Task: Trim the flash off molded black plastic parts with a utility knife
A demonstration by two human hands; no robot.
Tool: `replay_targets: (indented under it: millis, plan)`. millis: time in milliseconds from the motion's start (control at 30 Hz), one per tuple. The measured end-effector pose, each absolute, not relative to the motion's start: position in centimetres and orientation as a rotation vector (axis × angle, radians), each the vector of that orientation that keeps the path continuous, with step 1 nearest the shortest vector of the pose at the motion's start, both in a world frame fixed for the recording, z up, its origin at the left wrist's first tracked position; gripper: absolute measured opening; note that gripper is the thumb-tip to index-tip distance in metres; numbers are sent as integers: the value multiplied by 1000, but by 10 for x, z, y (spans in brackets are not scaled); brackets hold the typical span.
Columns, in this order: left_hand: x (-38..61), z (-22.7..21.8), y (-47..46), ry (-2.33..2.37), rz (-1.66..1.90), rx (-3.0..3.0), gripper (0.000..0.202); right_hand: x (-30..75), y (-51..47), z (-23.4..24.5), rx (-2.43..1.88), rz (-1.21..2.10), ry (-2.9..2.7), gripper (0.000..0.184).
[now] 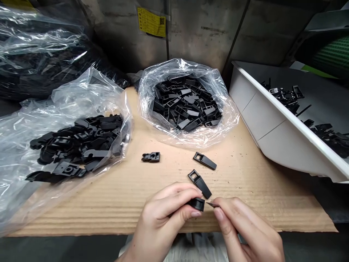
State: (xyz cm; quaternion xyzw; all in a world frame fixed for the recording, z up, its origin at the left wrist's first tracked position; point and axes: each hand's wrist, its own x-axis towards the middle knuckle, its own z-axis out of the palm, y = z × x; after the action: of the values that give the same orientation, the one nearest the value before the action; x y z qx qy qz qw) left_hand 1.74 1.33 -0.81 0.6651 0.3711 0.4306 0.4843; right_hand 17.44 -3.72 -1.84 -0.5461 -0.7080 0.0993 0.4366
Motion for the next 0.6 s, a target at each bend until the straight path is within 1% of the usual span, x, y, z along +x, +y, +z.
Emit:
replay_targets:
  millis: [167, 333, 433, 600]
  plan:
    - [20, -9, 14, 882, 1094, 1647, 29, 173, -37, -17, -1366, 219, -1779, 17]
    - [18, -12, 11, 853, 1089, 1692, 33, 179, -36, -14, -1354, 449, -1837, 14]
    - [16, -14, 11, 851, 1078, 1728, 34, 181, -37, -12, -1344, 557, -1853, 15]
    - [16, -14, 11, 833, 1100, 1790, 34, 183, -37, -13, -1346, 496, -1865, 13]
